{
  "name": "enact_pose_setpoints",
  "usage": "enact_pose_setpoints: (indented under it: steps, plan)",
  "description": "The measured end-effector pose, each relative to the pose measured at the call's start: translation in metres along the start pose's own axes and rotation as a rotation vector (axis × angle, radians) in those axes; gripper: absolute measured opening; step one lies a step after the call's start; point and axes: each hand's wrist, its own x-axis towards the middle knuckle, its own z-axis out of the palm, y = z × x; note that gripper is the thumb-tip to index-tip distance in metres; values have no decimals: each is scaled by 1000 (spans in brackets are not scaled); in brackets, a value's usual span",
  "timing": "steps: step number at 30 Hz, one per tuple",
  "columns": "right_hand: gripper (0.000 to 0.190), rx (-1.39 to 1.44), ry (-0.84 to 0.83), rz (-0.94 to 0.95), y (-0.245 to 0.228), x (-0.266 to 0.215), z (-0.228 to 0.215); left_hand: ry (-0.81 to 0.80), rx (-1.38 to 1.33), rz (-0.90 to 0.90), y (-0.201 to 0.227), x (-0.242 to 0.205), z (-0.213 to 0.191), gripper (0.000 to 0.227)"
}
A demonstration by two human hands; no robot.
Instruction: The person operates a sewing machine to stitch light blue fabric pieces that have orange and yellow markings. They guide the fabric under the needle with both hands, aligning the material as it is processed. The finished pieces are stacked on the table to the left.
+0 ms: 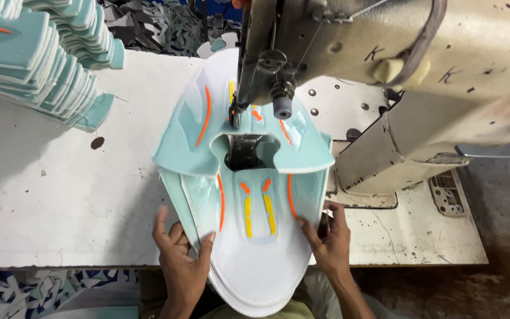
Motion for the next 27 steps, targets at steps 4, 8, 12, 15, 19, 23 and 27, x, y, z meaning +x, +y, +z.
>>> enact_pose_setpoints:
  steps: [4, 8, 12, 15, 19, 23, 27]
  plan:
    - [50, 271, -70, -45, -7, -11, 1, -134, -26, -95, 8, 7, -14, 101]
    - [57, 473, -92, 85, -46, -22, 8, -152, 314, -18, -22, 5, -16, 98]
    - [79, 595, -115, -93, -35, -40, 0, -103, 371, -82, 4, -12, -26, 103]
    - [61, 484, -196, 27, 9, -56, -10, -226, 181, -409, 31, -22, -45, 109]
    - [24, 352, -444, -249, -7, -80, -20, -214, -397, -598, 49, -32, -74, 94]
    - [8, -213, 11, -1284, -35, -103, -30, -171, -319, -92, 42, -55, -112, 49]
    - [14, 165, -113, -980, -42, -68, -25, -179, -204, 451, 91, -17, -98, 28]
